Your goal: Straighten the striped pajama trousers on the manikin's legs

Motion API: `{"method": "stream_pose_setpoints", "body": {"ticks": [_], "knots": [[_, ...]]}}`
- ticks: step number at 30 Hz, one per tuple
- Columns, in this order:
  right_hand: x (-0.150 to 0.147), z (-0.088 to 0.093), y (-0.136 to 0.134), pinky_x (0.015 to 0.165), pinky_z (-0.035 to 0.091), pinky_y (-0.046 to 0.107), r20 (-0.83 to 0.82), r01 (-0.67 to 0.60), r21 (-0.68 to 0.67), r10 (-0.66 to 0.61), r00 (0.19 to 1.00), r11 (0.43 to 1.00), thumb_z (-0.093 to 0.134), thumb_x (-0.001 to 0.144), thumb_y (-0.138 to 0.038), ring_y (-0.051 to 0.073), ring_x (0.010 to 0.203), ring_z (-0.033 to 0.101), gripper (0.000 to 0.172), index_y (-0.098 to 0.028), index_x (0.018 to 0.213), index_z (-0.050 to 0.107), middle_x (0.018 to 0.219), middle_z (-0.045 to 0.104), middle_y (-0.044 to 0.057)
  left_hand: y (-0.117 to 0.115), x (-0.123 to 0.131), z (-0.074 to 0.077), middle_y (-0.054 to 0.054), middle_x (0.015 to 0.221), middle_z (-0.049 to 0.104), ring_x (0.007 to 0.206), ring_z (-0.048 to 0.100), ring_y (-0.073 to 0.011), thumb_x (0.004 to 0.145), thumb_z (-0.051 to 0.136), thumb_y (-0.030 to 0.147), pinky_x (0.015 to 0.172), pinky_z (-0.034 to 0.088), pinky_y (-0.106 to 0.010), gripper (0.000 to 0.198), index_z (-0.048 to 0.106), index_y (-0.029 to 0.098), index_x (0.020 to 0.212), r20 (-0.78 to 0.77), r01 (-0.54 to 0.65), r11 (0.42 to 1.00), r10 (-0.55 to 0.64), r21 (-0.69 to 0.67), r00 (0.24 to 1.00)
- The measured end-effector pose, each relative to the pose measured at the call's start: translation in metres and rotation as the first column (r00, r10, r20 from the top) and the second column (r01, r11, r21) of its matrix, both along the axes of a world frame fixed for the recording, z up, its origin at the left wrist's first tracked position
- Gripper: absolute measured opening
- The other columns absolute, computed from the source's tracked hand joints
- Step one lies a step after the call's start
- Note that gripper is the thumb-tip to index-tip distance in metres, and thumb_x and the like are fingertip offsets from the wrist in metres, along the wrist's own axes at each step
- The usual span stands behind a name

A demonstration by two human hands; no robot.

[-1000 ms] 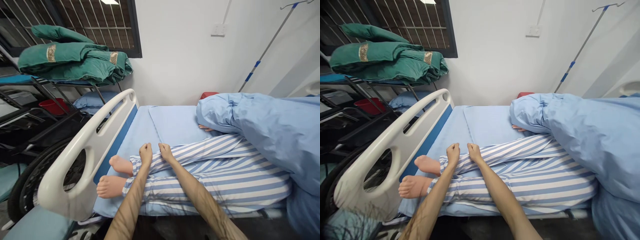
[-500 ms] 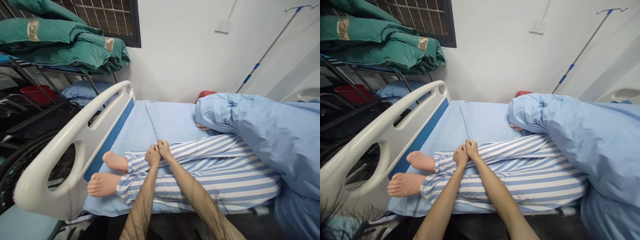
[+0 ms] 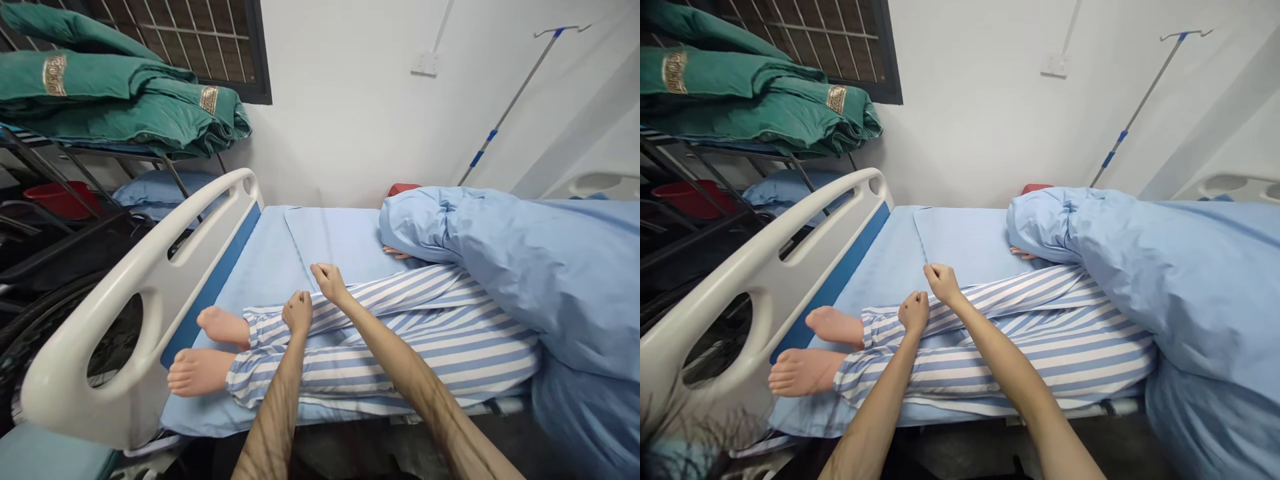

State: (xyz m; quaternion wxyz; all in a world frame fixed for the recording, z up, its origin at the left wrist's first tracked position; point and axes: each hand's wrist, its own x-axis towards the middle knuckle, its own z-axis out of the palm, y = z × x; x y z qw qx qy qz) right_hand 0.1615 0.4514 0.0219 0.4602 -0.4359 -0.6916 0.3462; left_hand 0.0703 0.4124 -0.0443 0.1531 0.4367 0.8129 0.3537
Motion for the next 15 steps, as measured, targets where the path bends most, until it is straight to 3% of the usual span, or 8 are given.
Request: {"method": "stream_pose_setpoints", "body": {"ticks": [4,7,12,15], "knots": [[0.006,-0.045,0.005,0.054,0.021,0.025,0.056,-0.013,-0.102,0.018,0.998,0.995,0.041,0.085,-0.041,0.009,0.053,0.026,0.042,-0.021,0.051,0.028,0.051,0.024,-0.005,0.001,0.0,-0.003,-0.003,0.06,0.053,0.06,0.041,-0.0145,0.084,0.046,0.028,0.059,0.016,-0.028,0.03,0.047,0.02,0.055,-0.016,-0.007,1.0,0.007,-0.001,1.0],[0.01,-0.069,0.009,0.054,0.024,0.025,-0.028,-0.055,-0.16,0.051,0.998,0.986,0.04,0.085,-0.046,0.01,0.053,0.028,0.042,-0.022,0.052,0.029,0.051,0.026,-0.005,0.001,0.002,-0.006,-0.002,0.059,0.052,0.06,0.04,-0.0141,0.083,0.046,0.031,0.059,0.016,-0.028,0.031,0.045,0.02,0.054,-0.03,-0.012,1.0,0.012,-0.004,0.999],[0.012,-0.07,0.014,0.052,0.025,0.026,-0.107,-0.036,-0.196,0.015,0.994,0.98,0.04,0.084,-0.051,0.01,0.052,0.029,0.043,-0.022,0.053,0.032,0.049,0.029,-0.006,0.007,0.0,-0.006,0.001,0.053,0.044,0.057,0.035,-0.0123,0.08,0.047,0.032,0.058,0.018,-0.027,0.032,0.04,0.019,0.052,0.021,-0.026,1.0,0.026,0.007,0.999],[0.013,-0.067,0.013,0.051,0.026,0.025,-0.151,-0.049,-0.195,0.02,0.988,0.98,0.041,0.084,-0.05,0.009,0.051,0.029,0.044,-0.022,0.052,0.032,0.049,0.03,-0.006,0.019,-0.012,0.006,0.003,0.048,0.033,0.053,0.032,-0.0104,0.076,0.048,0.032,0.055,0.02,-0.025,0.033,0.036,0.019,0.049,0.256,0.049,0.998,-0.057,0.04,0.965]]}}
